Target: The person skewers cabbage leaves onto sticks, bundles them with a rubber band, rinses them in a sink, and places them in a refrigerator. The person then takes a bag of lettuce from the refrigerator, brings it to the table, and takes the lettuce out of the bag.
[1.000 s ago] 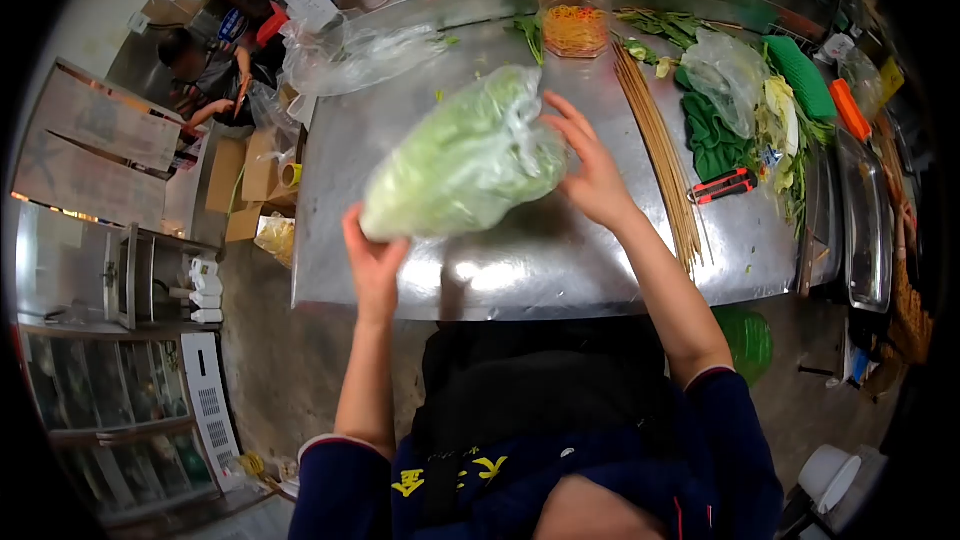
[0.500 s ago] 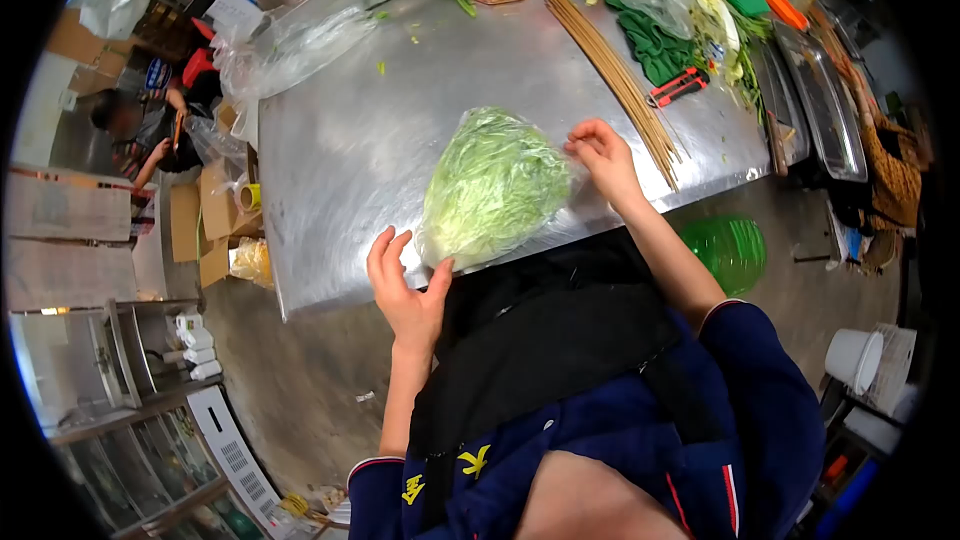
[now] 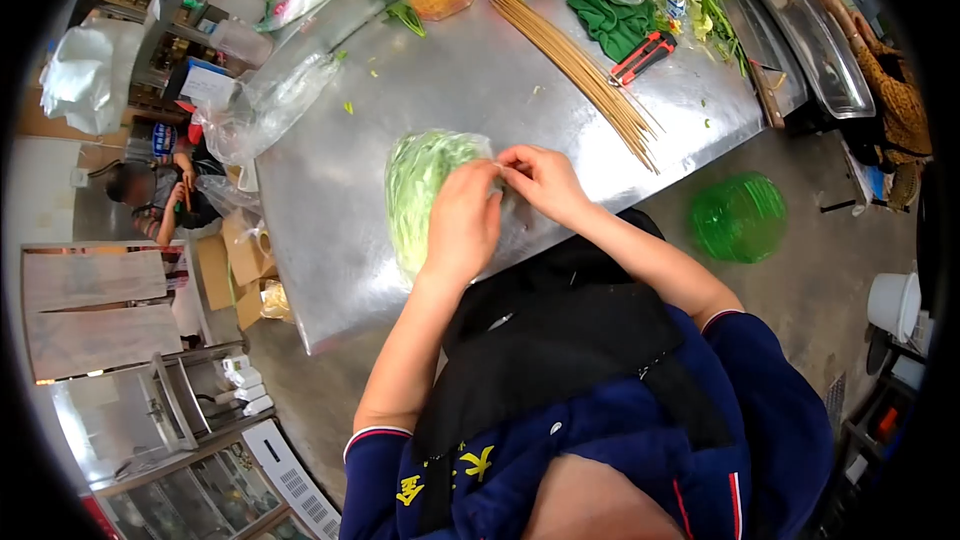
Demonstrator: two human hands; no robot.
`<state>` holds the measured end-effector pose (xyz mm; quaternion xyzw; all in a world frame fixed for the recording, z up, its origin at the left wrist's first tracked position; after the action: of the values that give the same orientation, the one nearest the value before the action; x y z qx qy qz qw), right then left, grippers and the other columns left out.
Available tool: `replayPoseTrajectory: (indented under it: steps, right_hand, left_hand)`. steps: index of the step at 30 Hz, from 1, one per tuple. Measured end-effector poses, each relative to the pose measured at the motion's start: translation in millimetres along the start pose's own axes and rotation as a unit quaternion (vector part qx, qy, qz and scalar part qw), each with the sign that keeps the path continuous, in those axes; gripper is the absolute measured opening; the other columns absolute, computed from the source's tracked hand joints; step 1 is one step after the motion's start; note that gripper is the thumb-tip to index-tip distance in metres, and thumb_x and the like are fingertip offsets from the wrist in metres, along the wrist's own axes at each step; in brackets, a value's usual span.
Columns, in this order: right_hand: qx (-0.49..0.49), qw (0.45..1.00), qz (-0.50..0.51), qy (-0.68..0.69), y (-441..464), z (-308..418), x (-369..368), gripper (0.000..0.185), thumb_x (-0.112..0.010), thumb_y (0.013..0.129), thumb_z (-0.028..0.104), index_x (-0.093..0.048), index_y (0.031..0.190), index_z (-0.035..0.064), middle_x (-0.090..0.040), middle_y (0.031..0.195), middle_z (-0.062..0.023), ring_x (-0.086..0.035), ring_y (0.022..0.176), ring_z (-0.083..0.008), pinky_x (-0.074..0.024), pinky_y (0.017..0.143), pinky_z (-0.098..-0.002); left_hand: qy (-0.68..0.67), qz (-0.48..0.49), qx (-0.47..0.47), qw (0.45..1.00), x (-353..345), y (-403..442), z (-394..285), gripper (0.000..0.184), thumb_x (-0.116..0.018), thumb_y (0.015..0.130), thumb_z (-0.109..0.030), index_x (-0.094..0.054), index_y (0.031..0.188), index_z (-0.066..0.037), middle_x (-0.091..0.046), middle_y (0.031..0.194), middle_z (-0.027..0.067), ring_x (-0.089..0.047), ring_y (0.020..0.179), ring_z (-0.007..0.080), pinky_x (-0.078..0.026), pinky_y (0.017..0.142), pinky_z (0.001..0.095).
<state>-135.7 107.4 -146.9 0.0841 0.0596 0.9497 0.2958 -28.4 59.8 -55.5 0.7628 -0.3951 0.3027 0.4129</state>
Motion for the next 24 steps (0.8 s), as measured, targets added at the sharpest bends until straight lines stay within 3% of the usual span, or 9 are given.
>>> replayPoseTrajectory:
  steps: [2, 3, 6, 10, 13, 15, 18, 21, 24]
  right_hand:
    - [0.005, 1.0, 0.026, 0.006, 18, 4, -8, 0.013, -0.058, 0.082, 0.009, -0.059, 0.091, 0.0004, -0.063, 0.076, -0.006, -0.058, 0.068, -0.0104, -0.0461, 0.062, -0.0237]
    - [0.016, 1.0, 0.022, -0.006, 23, 13, -8, 0.013, -0.057, 0.082, 0.01, -0.059, 0.091, 0.0002, -0.062, 0.075, -0.0043, -0.057, 0.066, -0.0092, -0.0458, 0.062, -0.023]
    - [0.025, 0.999, 0.047, 0.009, 31, 26, -15, 0.012, -0.057, 0.082, 0.009, -0.059, 0.089, 0.0, -0.061, 0.075, -0.0023, -0.056, 0.068, -0.0076, -0.0454, 0.063, -0.0225]
    - [0.005, 0.989, 0.053, 0.137, 33, 24, -18, 0.011, -0.056, 0.084, 0.009, -0.058, 0.091, 0.0008, -0.059, 0.08, 0.0, -0.054, 0.073, -0.0066, -0.0442, 0.066, -0.0215]
    - [-0.019, 0.97, 0.084, 0.228, 33, 28, -20, 0.011, -0.056, 0.084, 0.01, -0.056, 0.092, 0.0016, -0.057, 0.085, 0.0007, -0.053, 0.077, -0.0071, -0.0436, 0.066, -0.0214]
    - [-0.028, 0.945, 0.127, 0.301, 32, 31, -23, 0.012, -0.056, 0.083, 0.01, -0.056, 0.092, 0.0021, -0.056, 0.086, 0.0006, -0.052, 0.078, -0.008, -0.0439, 0.066, -0.0221]
    - [0.119, 0.983, 0.124, 0.056, 32, 42, -15, 0.014, -0.057, 0.081, 0.011, -0.056, 0.092, 0.003, -0.053, 0.086, -0.0004, -0.052, 0.079, -0.009, -0.0445, 0.066, -0.0236]
    - [0.124, 0.975, 0.127, -0.135, 29, 61, -13, 0.016, -0.058, 0.079, 0.013, -0.056, 0.092, 0.0036, -0.052, 0.088, -0.0018, -0.052, 0.081, -0.0106, -0.0443, 0.067, -0.0243]
    - [0.055, 0.979, 0.178, -0.086, 31, 53, -11, 0.017, -0.059, 0.078, 0.014, -0.056, 0.09, 0.0026, -0.051, 0.092, -0.0019, -0.051, 0.083, -0.0116, -0.0427, 0.069, -0.0238]
  left_hand:
    - [0.02, -0.02, 0.078, 0.997, 9, 1, 20, 0.031, -0.058, 0.069, 0.003, -0.053, 0.099, -0.003, -0.056, 0.098, 0.0158, -0.054, 0.09, 0.033, -0.044, 0.077, 0.0385]
    - [0.071, -0.049, 0.081, 0.993, 15, 3, 29, 0.031, -0.063, 0.07, 0.001, -0.056, 0.1, -0.003, -0.057, 0.094, 0.0109, -0.056, 0.08, 0.0236, -0.045, 0.065, 0.0308]
    - [0.018, -0.045, 0.166, 0.985, 28, 4, 47, 0.029, -0.065, 0.07, -0.003, -0.057, 0.098, -0.003, -0.057, 0.093, 0.0095, -0.055, 0.078, 0.0215, -0.044, 0.064, 0.0299]
    - [0.025, -0.041, 0.131, 0.99, 29, 2, 50, 0.022, -0.067, 0.071, -0.008, -0.061, 0.092, -0.001, -0.057, 0.092, 0.0094, -0.054, 0.078, 0.0196, -0.043, 0.066, 0.0274]
    - [0.043, -0.066, 0.139, 0.987, 29, 2, 46, 0.019, -0.065, 0.072, -0.01, -0.062, 0.088, 0.0, -0.057, 0.089, 0.0112, -0.055, 0.08, 0.0235, -0.044, 0.072, 0.0317]
    - [-0.044, -0.082, 0.179, 0.979, 27, -2, 52, 0.019, -0.065, 0.072, -0.011, -0.062, 0.087, 0.001, -0.056, 0.086, 0.0107, -0.054, 0.077, 0.0223, -0.044, 0.07, 0.031]
    - [-0.11, -0.088, 0.219, 0.965, 24, -7, 66, 0.017, -0.064, 0.073, -0.011, -0.062, 0.085, 0.0, -0.055, 0.083, 0.0098, -0.053, 0.072, 0.0207, -0.043, 0.066, 0.0304]
    - [-0.072, -0.086, 0.226, 0.968, 26, -4, 66, 0.013, -0.063, 0.073, -0.011, -0.061, 0.08, 0.0, -0.055, 0.08, 0.0091, -0.052, 0.068, 0.0205, -0.043, 0.063, 0.0309]
    - [-0.029, -0.075, 0.227, 0.971, 24, -1, 59, 0.014, -0.061, 0.075, -0.012, -0.06, 0.078, 0.002, -0.052, 0.075, 0.0074, -0.051, 0.065, 0.0174, -0.041, 0.061, 0.0285]
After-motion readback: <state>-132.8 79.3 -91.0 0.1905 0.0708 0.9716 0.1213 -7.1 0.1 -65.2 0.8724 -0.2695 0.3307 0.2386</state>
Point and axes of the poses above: each hand's wrist, its own y-axis towards the middle knuckle, its own x-axis out of the back of the hand, z = x × y, the point moved 5 cm from there along y, towards the middle knuckle
